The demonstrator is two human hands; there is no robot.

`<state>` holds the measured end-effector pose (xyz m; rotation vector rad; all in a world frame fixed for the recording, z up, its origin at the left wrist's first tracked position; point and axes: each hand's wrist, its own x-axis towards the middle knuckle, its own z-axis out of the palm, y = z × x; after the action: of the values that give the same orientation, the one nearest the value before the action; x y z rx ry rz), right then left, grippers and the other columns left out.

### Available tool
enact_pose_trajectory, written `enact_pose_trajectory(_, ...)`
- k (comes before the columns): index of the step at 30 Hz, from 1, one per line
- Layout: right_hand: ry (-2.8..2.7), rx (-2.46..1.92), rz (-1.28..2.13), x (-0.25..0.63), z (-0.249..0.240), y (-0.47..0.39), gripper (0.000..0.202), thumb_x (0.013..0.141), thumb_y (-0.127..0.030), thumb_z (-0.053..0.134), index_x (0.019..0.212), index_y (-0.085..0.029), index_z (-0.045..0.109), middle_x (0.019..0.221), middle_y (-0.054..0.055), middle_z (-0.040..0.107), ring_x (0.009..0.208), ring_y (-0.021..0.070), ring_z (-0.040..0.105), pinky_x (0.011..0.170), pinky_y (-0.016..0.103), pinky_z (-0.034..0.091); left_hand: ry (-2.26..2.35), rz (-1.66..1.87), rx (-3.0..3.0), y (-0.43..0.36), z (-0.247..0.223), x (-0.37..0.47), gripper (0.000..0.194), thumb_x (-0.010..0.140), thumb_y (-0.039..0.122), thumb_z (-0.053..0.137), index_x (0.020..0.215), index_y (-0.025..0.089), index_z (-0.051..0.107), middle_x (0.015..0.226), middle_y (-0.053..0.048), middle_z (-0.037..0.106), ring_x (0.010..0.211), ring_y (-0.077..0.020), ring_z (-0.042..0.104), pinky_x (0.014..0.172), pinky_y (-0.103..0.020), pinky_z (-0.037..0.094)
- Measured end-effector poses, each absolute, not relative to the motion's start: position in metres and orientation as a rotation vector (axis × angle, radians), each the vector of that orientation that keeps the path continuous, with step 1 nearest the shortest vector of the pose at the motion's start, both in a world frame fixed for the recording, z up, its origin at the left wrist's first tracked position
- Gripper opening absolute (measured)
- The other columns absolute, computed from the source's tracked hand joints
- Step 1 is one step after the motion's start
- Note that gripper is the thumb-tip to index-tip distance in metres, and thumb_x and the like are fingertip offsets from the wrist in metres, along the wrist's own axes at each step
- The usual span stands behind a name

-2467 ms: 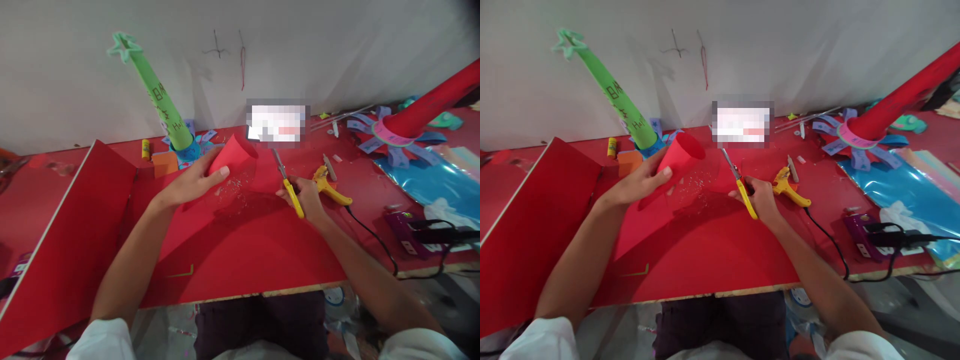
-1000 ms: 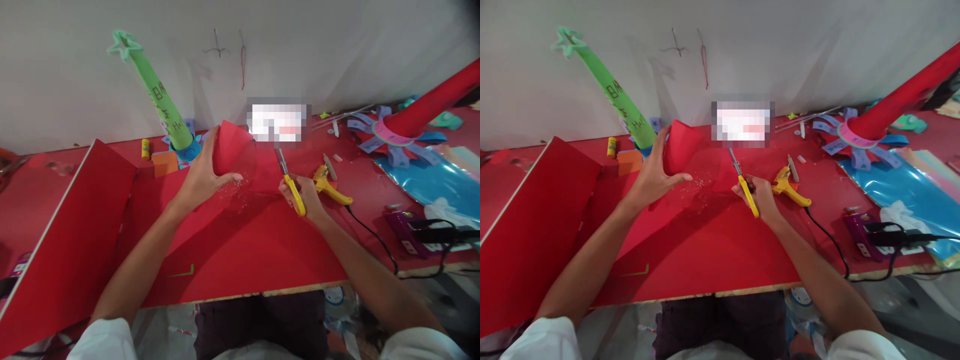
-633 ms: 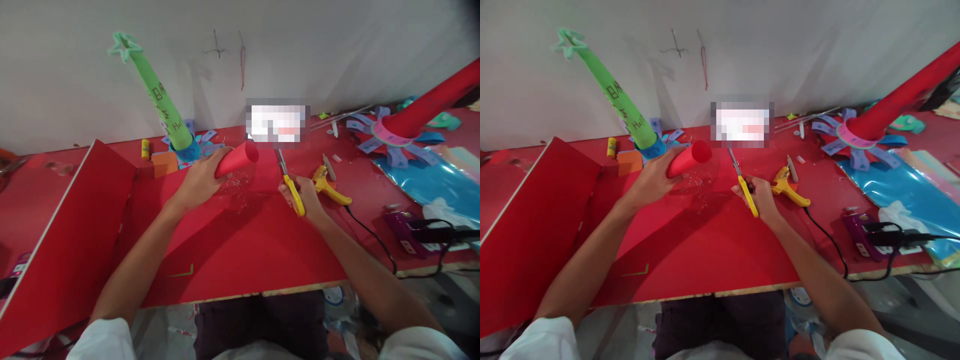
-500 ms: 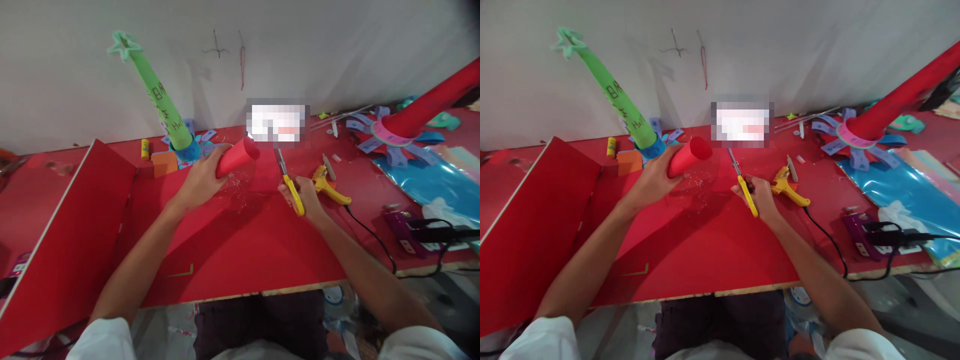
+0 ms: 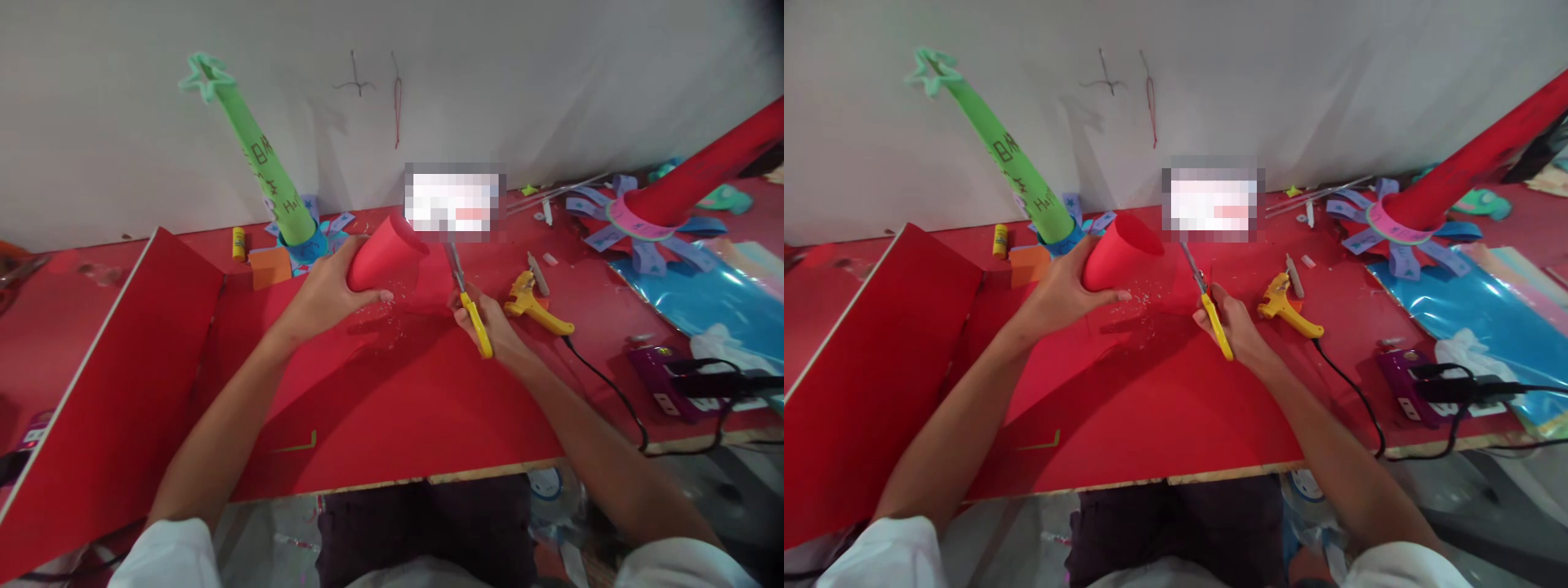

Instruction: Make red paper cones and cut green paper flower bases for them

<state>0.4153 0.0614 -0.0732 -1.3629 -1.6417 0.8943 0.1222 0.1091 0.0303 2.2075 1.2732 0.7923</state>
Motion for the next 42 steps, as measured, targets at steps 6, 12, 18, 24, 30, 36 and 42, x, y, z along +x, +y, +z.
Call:
enact_pose_trajectory(6, -1.727, -1.539, 0.776, 0.422, -0.066, 0.060, 0.051, 0.085, -0.074, 0.069, 0.081, -0.024, 0.056, 0.067, 0.000, 0.058, 0.060, 0.0164, 0.048, 0.059, 0.032, 0.037, 1.299, 0.702, 2.250, 0.106, 0.039, 0.119, 0.088, 0.080, 0.078, 0.083, 0.148, 0.027, 0.059, 0.139, -0.012, 0.073, 0.121, -0.0398, 0.072, 0.103, -0.052, 0.061)
enact_pose_trajectory(12, -1.770, -1.549, 0.754, 0.422, -0.067, 0.061, 0.053, 0.081, -0.074, 0.073, 0.078, -0.023, 0.059, 0.061, -0.002, 0.055, 0.057, 0.0148, 0.043, 0.057, 0.031, 0.035, 1.335, 0.680, 2.305, 0.104, 0.039, 0.119, 0.082, 0.085, 0.075, 0.081, 0.149, 0.028, 0.059, 0.134, -0.011, 0.074, 0.117, -0.0388, 0.073, 0.102, -0.051, 0.060)
enact_pose_trajectory(18, -1.778, -1.534, 0.745, 0.422, -0.063, 0.060, 0.054, 0.084, -0.076, 0.070, 0.076, -0.024, 0.056, 0.061, -0.001, 0.053, 0.057, 0.0152, 0.042, 0.058, 0.031, 0.035, 1.372, 0.654, 2.369, 0.102, 0.039, 0.119, 0.078, 0.087, 0.067, 0.083, 0.151, 0.030, 0.059, 0.135, -0.011, 0.074, 0.117, -0.0396, 0.073, 0.103, -0.052, 0.059)
enact_pose_trajectory(24, -1.776, -1.537, 0.729, 0.422, -0.061, 0.060, 0.061, 0.081, -0.082, 0.071, 0.072, -0.024, 0.053, 0.059, -0.002, 0.050, 0.057, 0.0146, 0.040, 0.057, 0.031, 0.034, 1.395, 0.647, 2.383, 0.100, 0.042, 0.121, 0.075, 0.087, 0.061, 0.084, 0.151, 0.029, 0.060, 0.141, -0.012, 0.072, 0.124, -0.0422, 0.070, 0.105, -0.055, 0.058)
enact_pose_trajectory(30, -1.768, -1.562, 0.695, 0.419, -0.058, 0.061, 0.071, 0.076, -0.093, 0.068, 0.065, -0.025, 0.050, 0.054, -0.002, 0.042, 0.055, 0.0146, 0.036, 0.055, 0.032, 0.030, 1.402, 0.616, 2.355, 0.101, 0.040, 0.122, 0.076, 0.089, 0.064, 0.081, 0.152, 0.029, 0.058, 0.140, -0.012, 0.072, 0.122, -0.0426, 0.071, 0.104, -0.055, 0.059)
enact_pose_trajectory(36, -1.740, -1.545, 0.675, 0.418, -0.057, 0.059, 0.075, 0.075, -0.096, 0.067, 0.062, -0.026, 0.042, 0.053, -0.003, 0.034, 0.054, 0.0138, 0.033, 0.053, 0.032, 0.026, 1.348, 0.703, 2.261, 0.103, 0.036, 0.120, 0.086, 0.085, 0.074, 0.081, 0.150, 0.027, 0.053, 0.147, -0.013, 0.068, 0.125, -0.0382, 0.070, 0.103, -0.048, 0.060)
enact_pose_trajectory(42, -1.715, -1.545, 0.735, 0.421, -0.060, 0.059, 0.067, 0.080, -0.088, 0.066, 0.066, -0.026, 0.046, 0.055, -0.003, 0.036, 0.054, 0.0144, 0.034, 0.053, 0.033, 0.026, 1.348, 0.725, 2.257, 0.106, 0.037, 0.120, 0.078, 0.087, 0.076, 0.078, 0.141, 0.023, 0.058, 0.139, -0.013, 0.071, 0.120, -0.0353, 0.071, 0.099, -0.046, 0.061)
